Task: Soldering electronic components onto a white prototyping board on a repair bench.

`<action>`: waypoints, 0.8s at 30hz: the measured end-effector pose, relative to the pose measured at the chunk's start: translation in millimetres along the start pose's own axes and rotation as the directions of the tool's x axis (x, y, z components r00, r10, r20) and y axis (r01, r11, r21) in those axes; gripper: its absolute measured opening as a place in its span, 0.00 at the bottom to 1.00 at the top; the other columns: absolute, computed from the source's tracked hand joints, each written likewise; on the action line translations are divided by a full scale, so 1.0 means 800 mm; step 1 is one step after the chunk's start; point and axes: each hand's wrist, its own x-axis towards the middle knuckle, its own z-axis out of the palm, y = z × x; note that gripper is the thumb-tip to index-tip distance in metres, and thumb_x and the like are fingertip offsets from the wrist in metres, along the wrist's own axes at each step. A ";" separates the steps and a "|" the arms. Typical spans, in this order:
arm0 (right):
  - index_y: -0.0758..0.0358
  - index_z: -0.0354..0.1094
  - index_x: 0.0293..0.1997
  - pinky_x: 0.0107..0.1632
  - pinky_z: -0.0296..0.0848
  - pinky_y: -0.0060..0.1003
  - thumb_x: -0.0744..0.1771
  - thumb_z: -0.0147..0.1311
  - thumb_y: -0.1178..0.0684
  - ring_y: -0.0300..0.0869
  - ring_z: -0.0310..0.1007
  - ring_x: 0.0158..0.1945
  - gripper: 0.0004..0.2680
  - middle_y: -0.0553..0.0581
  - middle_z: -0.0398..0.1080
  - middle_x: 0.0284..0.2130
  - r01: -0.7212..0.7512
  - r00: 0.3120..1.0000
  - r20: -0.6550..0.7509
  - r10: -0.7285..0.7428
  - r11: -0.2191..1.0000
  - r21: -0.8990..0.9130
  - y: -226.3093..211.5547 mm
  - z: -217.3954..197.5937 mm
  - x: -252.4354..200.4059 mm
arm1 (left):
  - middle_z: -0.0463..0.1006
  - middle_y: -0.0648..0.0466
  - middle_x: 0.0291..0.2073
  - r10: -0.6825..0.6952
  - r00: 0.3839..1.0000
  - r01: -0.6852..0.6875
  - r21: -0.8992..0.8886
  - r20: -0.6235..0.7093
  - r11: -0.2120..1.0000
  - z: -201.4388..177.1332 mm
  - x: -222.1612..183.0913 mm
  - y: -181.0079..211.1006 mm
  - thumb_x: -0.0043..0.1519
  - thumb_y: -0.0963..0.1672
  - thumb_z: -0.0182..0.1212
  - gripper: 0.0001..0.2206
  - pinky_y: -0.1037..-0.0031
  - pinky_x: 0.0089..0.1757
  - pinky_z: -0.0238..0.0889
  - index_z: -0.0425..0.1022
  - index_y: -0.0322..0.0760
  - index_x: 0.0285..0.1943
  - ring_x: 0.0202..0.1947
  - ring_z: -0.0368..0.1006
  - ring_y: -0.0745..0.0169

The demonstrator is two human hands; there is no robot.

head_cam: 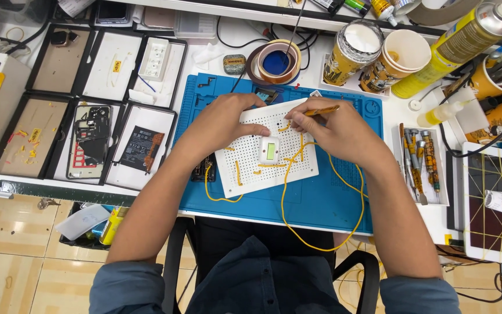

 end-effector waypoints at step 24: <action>0.73 0.80 0.55 0.48 0.86 0.52 0.74 0.50 0.64 0.63 0.86 0.45 0.09 0.76 0.81 0.37 0.005 1.000 0.019 -0.004 0.996 -0.093 0.010 -0.003 -0.012 | 0.87 0.33 0.44 -0.003 1.000 0.004 -0.030 0.017 1.000 0.000 -0.003 0.004 0.61 0.48 0.80 0.26 0.48 0.45 0.80 0.82 0.29 0.65 0.48 0.85 0.31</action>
